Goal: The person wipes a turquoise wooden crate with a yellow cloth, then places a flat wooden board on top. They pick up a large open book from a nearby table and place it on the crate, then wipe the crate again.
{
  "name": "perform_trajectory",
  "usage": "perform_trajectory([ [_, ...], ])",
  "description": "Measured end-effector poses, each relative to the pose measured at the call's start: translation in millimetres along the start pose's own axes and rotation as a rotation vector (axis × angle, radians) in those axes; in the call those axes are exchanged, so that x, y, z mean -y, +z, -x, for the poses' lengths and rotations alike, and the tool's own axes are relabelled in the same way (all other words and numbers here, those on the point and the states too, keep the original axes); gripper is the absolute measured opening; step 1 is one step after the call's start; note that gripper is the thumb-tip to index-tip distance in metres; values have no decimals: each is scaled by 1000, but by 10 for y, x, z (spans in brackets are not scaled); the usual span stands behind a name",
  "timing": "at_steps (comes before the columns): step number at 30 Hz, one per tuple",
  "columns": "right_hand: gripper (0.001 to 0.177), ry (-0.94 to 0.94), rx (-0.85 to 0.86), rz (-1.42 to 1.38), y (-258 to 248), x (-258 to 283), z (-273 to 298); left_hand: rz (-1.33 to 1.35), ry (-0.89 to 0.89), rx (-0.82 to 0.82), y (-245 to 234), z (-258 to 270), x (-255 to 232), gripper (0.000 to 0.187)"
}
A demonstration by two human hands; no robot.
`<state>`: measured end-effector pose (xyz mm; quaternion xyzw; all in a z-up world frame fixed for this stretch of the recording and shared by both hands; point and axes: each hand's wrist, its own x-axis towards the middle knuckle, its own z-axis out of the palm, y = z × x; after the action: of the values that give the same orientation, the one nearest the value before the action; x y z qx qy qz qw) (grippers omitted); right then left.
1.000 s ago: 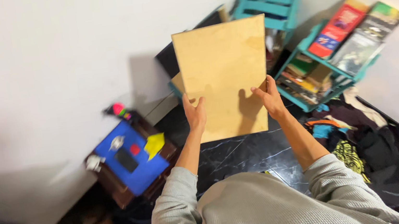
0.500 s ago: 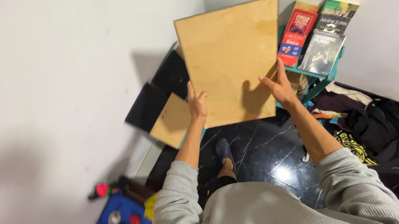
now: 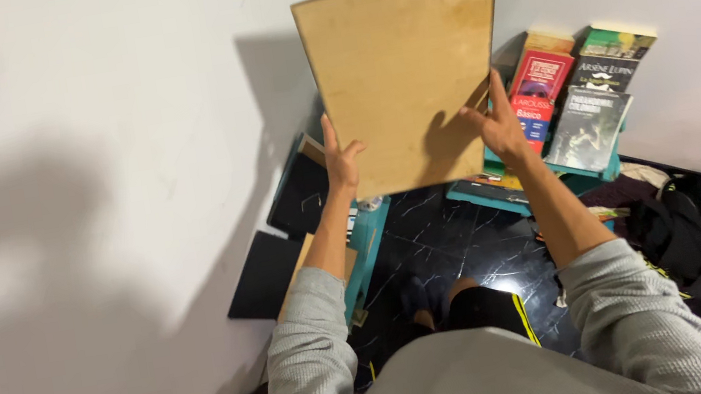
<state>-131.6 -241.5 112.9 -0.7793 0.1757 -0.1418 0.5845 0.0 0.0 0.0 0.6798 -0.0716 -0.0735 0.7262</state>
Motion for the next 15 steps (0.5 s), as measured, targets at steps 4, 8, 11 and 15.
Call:
perform_trajectory([
  [4,92,-85,-14,-154,96,-431,-947,39,39,70,19,-797,-37,104],
  [8,96,-116,-29,-271,237,-740,-1720,-40,66,77,163,-1575,54,109],
  [11,98,-130,2,-291,371,-1195,-2355,-88,95,79,261,-2079,268,110],
  [15,109,-171,7,-361,648,-1419,-2949,0,114,78,340,-2674,544,113],
])
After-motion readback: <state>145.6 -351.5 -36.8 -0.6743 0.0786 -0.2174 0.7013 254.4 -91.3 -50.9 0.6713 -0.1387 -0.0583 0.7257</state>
